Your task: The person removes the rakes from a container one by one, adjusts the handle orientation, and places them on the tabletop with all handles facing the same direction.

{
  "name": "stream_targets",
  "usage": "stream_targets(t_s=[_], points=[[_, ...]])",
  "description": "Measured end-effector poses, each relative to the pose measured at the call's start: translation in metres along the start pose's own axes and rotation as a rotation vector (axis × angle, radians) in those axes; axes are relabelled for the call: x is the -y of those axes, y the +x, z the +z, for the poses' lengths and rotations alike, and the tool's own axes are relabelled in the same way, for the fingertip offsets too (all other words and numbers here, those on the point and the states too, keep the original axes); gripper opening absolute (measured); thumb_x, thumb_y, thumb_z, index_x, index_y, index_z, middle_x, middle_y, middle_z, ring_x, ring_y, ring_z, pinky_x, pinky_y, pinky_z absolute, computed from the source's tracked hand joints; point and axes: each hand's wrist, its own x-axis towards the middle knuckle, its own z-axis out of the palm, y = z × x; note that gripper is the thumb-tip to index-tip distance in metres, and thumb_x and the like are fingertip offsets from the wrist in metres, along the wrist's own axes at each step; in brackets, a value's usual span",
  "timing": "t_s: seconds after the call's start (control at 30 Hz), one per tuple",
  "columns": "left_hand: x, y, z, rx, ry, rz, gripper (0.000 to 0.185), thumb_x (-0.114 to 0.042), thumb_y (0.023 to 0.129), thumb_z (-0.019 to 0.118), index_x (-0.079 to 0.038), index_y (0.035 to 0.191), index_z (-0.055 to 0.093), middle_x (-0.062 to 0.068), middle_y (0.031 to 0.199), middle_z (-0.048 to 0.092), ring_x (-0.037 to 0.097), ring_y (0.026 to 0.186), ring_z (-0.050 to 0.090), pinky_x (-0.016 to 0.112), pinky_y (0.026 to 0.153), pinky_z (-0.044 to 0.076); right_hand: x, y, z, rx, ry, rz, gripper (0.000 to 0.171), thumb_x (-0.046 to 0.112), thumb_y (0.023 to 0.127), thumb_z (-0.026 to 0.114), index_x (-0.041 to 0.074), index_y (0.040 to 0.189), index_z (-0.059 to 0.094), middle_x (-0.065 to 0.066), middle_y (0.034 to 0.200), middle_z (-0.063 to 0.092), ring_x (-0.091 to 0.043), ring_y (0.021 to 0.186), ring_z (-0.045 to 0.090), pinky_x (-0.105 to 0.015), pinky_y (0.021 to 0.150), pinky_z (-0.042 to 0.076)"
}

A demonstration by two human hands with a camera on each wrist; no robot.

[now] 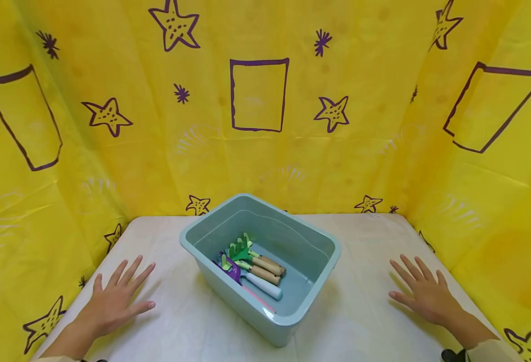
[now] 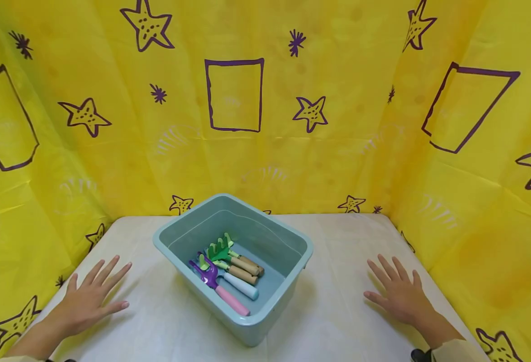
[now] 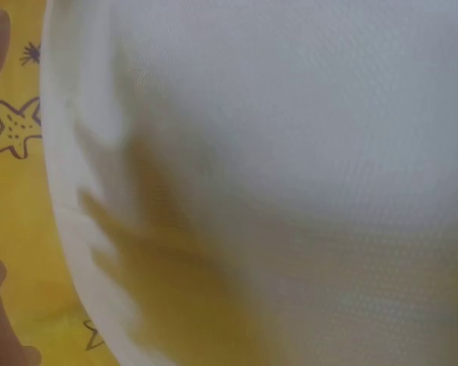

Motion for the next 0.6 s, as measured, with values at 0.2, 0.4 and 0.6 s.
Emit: stream_targets(t_s=[0.2, 0.4, 0.6], points=[[0.002, -0.001, -0.002, -0.049, 0.025, 0.030, 0.086, -0.062, 0.085, 0.061, -0.029, 0.155, 0.023, 0.005, 0.163, 0.006, 0.044, 0.140, 0.017, 0.080, 0.097, -0.001, -0.001, 0.004, 0.000, -0.058, 0.001, -0.058, 0.080, 0.050, 0.091, 0.061, 0.022, 0.156, 0.023, -0.004, 0.163, 0.006, -0.039, 0.145, 0.005, -0.077, 0.100, 0.008], [0.001, 0.003, -0.006, -0.107, 0.029, 0.065, 0.090, -0.059, 0.083, 0.065, -0.031, 0.156, 0.021, 0.010, 0.160, 0.017, 0.044, 0.135, 0.026, 0.076, 0.099, 0.010, -0.003, 0.015, -0.003, -0.145, 0.003, -0.148, 0.078, 0.046, 0.087, 0.068, 0.017, 0.151, 0.034, -0.007, 0.160, 0.018, -0.043, 0.139, 0.022, -0.072, 0.096, 0.024], [-0.005, 0.011, -0.016, -0.172, -0.034, 0.088, 0.089, -0.052, 0.080, 0.071, -0.024, 0.154, 0.028, 0.015, 0.154, 0.027, 0.045, 0.131, 0.031, 0.070, 0.100, 0.020, -0.001, 0.032, -0.013, -0.166, 0.042, -0.197, 0.078, 0.041, 0.086, 0.072, 0.015, 0.150, 0.037, -0.016, 0.151, 0.033, -0.047, 0.130, 0.032, -0.069, 0.092, 0.030]])
